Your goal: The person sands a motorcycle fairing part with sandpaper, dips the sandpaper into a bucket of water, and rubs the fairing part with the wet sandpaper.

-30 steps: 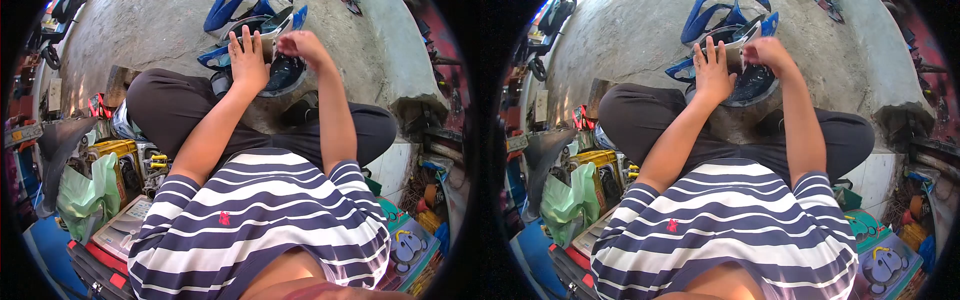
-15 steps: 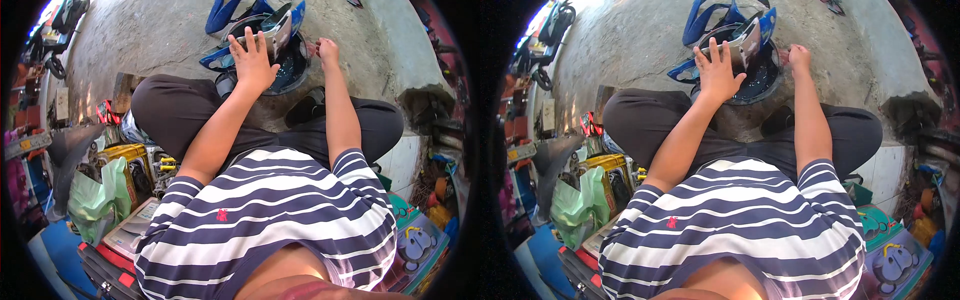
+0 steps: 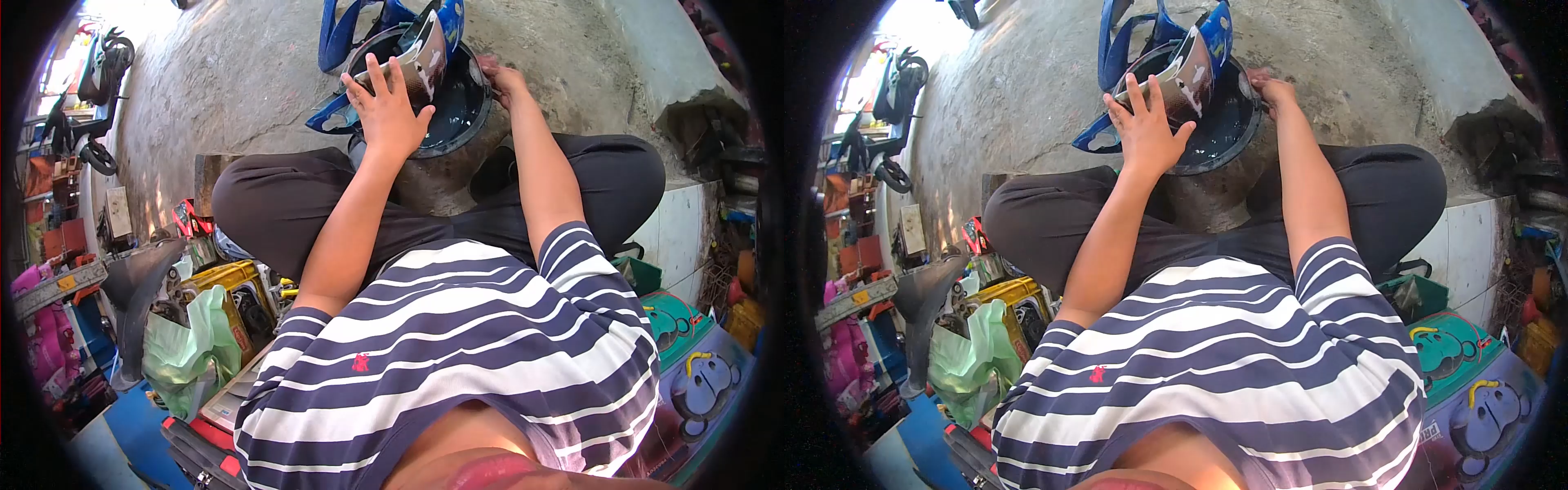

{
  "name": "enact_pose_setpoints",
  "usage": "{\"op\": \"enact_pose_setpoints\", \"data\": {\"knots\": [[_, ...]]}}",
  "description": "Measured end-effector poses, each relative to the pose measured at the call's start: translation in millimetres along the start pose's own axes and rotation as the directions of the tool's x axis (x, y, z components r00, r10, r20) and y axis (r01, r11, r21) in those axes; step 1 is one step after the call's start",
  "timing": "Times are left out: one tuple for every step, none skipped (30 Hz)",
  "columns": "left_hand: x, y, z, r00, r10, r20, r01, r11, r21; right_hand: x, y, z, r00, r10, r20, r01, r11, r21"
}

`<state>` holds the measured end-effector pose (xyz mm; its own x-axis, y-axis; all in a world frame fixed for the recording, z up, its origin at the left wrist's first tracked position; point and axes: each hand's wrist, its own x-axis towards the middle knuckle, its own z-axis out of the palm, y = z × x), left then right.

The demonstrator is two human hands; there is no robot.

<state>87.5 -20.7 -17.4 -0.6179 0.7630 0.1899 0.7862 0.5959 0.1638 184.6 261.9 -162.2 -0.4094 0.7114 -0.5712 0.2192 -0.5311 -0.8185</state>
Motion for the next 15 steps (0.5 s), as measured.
{"op": "enact_pose_setpoints", "data": {"knots": [[0.1, 0.5, 0.7, 1.000, -0.004, 0.004, 0.004, 1.000, -0.001, 3.2, 3.2, -0.5, 0.998, -0.020, -0.054, 0.020, 1.000, -0.013], [0.6, 0.9, 1.1, 1.000, -0.009, 0.006, 0.009, 1.000, -0.002, 6.3, 5.7, -0.8, 0.993, -0.043, -0.107, 0.040, 0.999, -0.027], [1.6, 1.1, 0.9, 1.000, -0.010, 0.007, 0.010, 1.000, -0.004, 7.1, 6.3, 0.8, 0.985, -0.073, -0.157, 0.070, 0.997, -0.027], [1.6, 1.0, 0.3, 1.000, -0.011, 0.009, 0.011, 1.000, -0.006, 7.9, 7.2, 3.1, 0.973, -0.103, -0.206, 0.099, 0.995, -0.027], [0.9, 0.7, -0.3, 1.000, -0.014, 0.012, 0.014, 1.000, -0.008, 8.5, 7.8, 4.3, 0.958, -0.131, -0.254, 0.127, 0.991, -0.030], [0.6, 0.5, -0.7, 1.000, -0.009, 0.007, 0.009, 1.000, -0.011, 6.8, 4.7, 3.5, 0.959, -0.137, -0.249, 0.137, 0.990, -0.018], [0.2, 0.1, -1.2, 1.000, -0.004, 0.001, 0.004, 1.000, -0.014, 4.7, 0.8, 0.5, 0.959, -0.144, -0.244, 0.147, 0.989, -0.006], [0.4, -0.4, -1.6, 1.000, 0.002, -0.006, -0.002, 1.000, -0.018, 2.8, -3.8, -2.2, 0.959, -0.153, -0.240, 0.159, 0.987, 0.007], [0.3, -1.1, -1.2, 1.000, 0.004, -0.013, -0.005, 1.000, -0.029, -0.1, -9.9, -4.3, 0.974, -0.112, -0.196, 0.122, 0.992, 0.039], [0.2, -1.8, -0.8, 1.000, 0.005, -0.021, -0.006, 0.999, -0.040, -3.1, -16.5, -6.3, 0.986, -0.074, -0.150, 0.085, 0.994, 0.069], [-0.3, -2.4, -0.9, 1.000, 0.005, -0.028, -0.006, 0.999, -0.051, -7.0, -21.1, -7.0, 0.994, -0.035, -0.101, 0.044, 0.995, 0.095], [0.5, -1.5, -4.0, 1.000, -0.002, -0.017, 0.001, 0.998, -0.066, -8.3, -21.9, -6.9, 0.993, -0.077, -0.091, 0.085, 0.993, 0.088], [1.9, -2.1, -4.7, 1.000, 0.001, -0.030, -0.003, 0.998, -0.060, -9.8, -21.7, -5.8, 0.990, -0.119, -0.079, 0.125, 0.989, 0.081], [3.2, -2.9, -4.4, 0.999, 0.005, -0.042, -0.007, 0.999, -0.054, -10.4, -22.7, -4.1, 0.985, -0.161, -0.068, 0.165, 0.983, 0.074], [3.8, -3.3, -3.9, 0.999, 0.009, -0.053, -0.012, 0.999, -0.048, -5.3, -19.1, -4.1, 0.976, -0.195, -0.093, 0.201, 0.978, 0.062]]}}
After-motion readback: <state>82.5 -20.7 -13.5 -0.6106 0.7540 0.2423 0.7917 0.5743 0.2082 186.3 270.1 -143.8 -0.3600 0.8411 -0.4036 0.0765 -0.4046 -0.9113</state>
